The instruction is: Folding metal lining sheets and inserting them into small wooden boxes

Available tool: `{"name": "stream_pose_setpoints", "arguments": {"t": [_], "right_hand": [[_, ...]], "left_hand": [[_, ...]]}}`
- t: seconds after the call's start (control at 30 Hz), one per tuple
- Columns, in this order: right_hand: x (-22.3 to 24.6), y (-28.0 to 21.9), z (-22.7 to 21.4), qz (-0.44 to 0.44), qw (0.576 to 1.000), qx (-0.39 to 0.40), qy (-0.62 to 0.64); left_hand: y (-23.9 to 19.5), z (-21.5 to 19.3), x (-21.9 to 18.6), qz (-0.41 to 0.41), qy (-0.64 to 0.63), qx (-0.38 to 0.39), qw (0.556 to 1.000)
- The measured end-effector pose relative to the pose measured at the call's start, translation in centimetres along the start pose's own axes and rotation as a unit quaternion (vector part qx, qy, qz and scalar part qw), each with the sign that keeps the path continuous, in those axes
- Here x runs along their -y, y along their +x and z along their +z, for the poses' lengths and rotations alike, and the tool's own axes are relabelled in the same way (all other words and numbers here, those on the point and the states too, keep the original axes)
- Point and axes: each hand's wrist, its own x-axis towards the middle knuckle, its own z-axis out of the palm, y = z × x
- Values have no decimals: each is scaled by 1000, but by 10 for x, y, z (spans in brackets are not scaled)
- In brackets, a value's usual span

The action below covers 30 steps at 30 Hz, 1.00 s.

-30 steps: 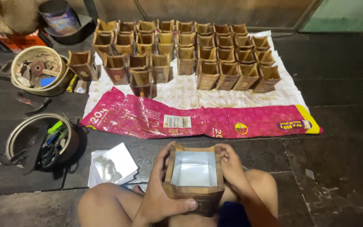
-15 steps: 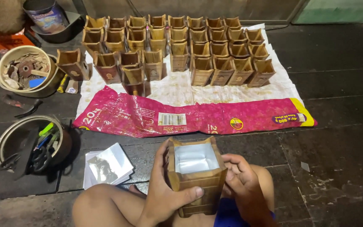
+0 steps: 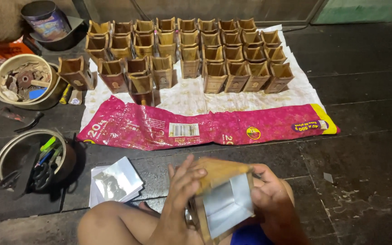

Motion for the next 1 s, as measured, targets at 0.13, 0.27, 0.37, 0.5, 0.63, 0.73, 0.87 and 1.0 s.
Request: {"name": "stream_pose_setpoints", "arguments": {"t": [0.13,0.27,0.37,0.5,0.63,0.73,0.87,1.0], "right_hand": [[-14,2,-7,-12,997,26,66],[-19,8,2,-17,994,55,98],[-20,8,8,-34,997,39,55],[-22,8,10,-57,997,27,46],[-27,9,11,-81,996,13,20],[-25,12,16,-66,998,11,19],[-16,15,16,-59,998,24,-4],[-8,12,19,-42,999,26,5]], "left_hand": [[-7,-5,11,70,14,71,995],[-7,-2,8,91,107,86,986],[-10,3,5,109,151,57,981],[-11,7,4,118,159,28,980],[-13,7,3,102,140,30,984],[-17,6,8,88,124,32,988],[-19,3,11,84,127,30,988],[-15,-4,11,101,135,30,985]]}}
